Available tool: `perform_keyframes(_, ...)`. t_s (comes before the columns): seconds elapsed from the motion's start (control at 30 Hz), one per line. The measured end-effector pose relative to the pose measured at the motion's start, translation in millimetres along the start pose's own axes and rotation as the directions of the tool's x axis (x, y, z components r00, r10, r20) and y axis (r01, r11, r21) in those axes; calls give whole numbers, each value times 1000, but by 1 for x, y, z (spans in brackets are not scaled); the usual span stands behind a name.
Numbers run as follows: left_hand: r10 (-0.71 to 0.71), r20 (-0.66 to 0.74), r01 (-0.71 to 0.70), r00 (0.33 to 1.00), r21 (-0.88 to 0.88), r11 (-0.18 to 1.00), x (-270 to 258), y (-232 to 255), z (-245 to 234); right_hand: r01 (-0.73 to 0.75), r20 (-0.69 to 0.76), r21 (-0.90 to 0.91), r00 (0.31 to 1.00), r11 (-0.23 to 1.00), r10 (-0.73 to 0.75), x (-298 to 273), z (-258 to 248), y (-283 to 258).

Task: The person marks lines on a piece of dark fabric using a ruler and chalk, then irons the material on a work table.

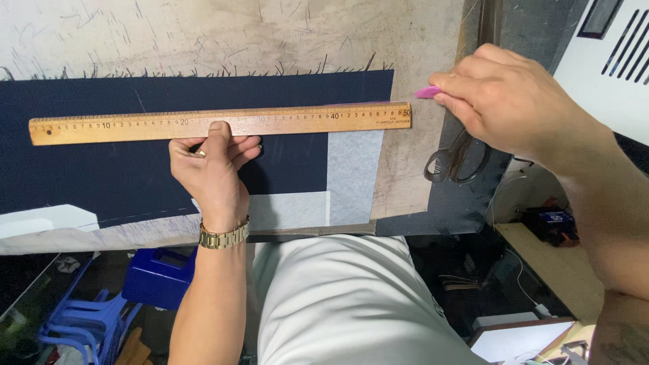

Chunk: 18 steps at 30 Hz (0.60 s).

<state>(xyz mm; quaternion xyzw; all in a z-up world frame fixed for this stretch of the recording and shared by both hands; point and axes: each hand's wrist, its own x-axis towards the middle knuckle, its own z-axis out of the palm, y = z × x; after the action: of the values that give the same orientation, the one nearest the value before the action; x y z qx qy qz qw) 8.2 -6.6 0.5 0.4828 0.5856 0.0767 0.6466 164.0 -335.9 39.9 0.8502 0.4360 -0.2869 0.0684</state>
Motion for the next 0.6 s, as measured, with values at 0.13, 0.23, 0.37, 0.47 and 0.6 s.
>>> perform_keyframes(0.13, 8, -1, -8, 1000, 0, 1000, -1, -1, 2, 193, -272, 404, 959, 894, -84, 21, -6, -24)
perform_keyframes(0.23, 12, 1, -12, 1000, 2, 1000, 0, -3, -1, 283, -381, 436, 918, 854, -110, 46, -5, -44)
perform_keyframes(0.37, 2, 0, -2, 1000, 8, 1000, 0, -2, -1, 347, -503, 282, 848, 894, -170, 70, 1, -65)
perform_keyframes(0.47, 3, 4, -3, 1000, 0, 1000, 2, -5, -2, 376, -526, 281, 830, 883, -187, 77, 4, -69)
perform_keyframes(0.6, -10, -5, 10, 1000, 4, 1000, 0, -2, 1, 350, -483, 196, 848, 916, -220, 57, 7, -48)
